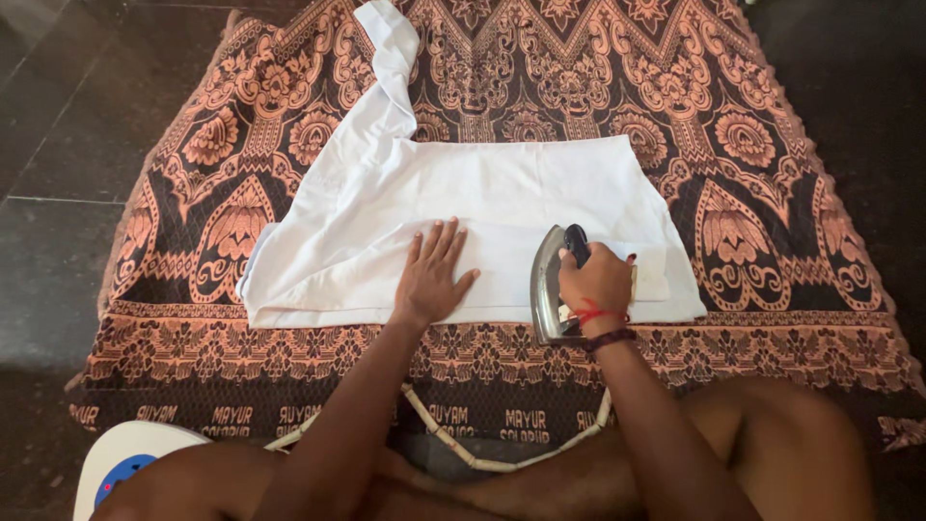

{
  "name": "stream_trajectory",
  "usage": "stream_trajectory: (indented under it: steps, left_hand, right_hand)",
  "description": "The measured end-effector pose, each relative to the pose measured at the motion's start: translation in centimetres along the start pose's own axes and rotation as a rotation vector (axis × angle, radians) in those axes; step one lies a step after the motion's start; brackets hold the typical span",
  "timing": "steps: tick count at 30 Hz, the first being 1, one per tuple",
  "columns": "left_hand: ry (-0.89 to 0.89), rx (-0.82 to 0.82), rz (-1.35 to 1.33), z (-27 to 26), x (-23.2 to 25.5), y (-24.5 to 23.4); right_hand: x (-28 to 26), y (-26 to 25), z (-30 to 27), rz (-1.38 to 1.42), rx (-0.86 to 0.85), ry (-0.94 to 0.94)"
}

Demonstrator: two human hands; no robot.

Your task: The person irons a white shirt laid out on a patterned mat on the floor. They use an electric iron to smooth the fabric, adjusting the shirt's position and sleeves as needed.

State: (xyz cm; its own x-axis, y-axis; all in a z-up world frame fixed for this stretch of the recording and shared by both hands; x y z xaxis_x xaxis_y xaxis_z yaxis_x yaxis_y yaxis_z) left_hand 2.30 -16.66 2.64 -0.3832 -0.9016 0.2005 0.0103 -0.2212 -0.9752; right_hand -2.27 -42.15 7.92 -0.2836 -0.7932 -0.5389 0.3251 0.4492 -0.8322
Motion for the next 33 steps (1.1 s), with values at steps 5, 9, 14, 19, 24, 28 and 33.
stream_trajectory:
  steps: [5, 9, 14, 19, 24, 28, 33]
  left_hand:
    - [-0.006, 0.0, 0.005, -0.1, -0.3, 0.2]
    - [-0.019, 0.023, -0.028, -0.3, -0.4, -0.2]
    - [-0.093, 0.079, 0.003, -0.7, -0.5, -1.1]
    - [-0.197, 0.043, 0.057, -1.0, -1.0, -1.5]
    - [-0.241, -0.02, 0.139, -1.2, -1.3, -1.0]
    - [-0.228, -0.049, 0.197, -1.4, -1.6, 0.7]
    - [-0.228, -0.002, 0.188, -0.8, -2.8, 2.1]
  right_hand:
    - [-1.4, -0.2, -0.2, 0.181, -0.114, -0.029]
    - [-3.6, -0.3, -0.8, 0.205, -0.252, -0.19]
    - [-4.6, 0.5, -1.7, 0.242, -0.346, -0.282]
    - [-4.6, 0.9, -1.6, 0.174, -0.345, -0.237]
    - [-1.8, -0.1, 0.1, 0.042, -0.351, -0.057]
    - [4.6, -3.8, 2.1, 0.07, -0.245, 0.09]
    - [10.9, -7.8, 6.0, -0.071, -0.225, -0.007]
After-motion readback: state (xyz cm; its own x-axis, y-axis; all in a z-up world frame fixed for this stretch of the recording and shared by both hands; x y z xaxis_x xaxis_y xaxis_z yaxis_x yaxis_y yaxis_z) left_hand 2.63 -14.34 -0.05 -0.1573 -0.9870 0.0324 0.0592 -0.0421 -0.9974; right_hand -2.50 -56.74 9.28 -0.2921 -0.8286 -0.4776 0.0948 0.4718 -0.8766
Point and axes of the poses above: each hand's wrist, its own z-axis towards the middle knuckle, its own y-axis out of the palm, x = y × z, the point moved 10 cm from there along z, towards the middle knuckle, and after that the axes turned 3 degrees about -y, right-handed, at the moved point
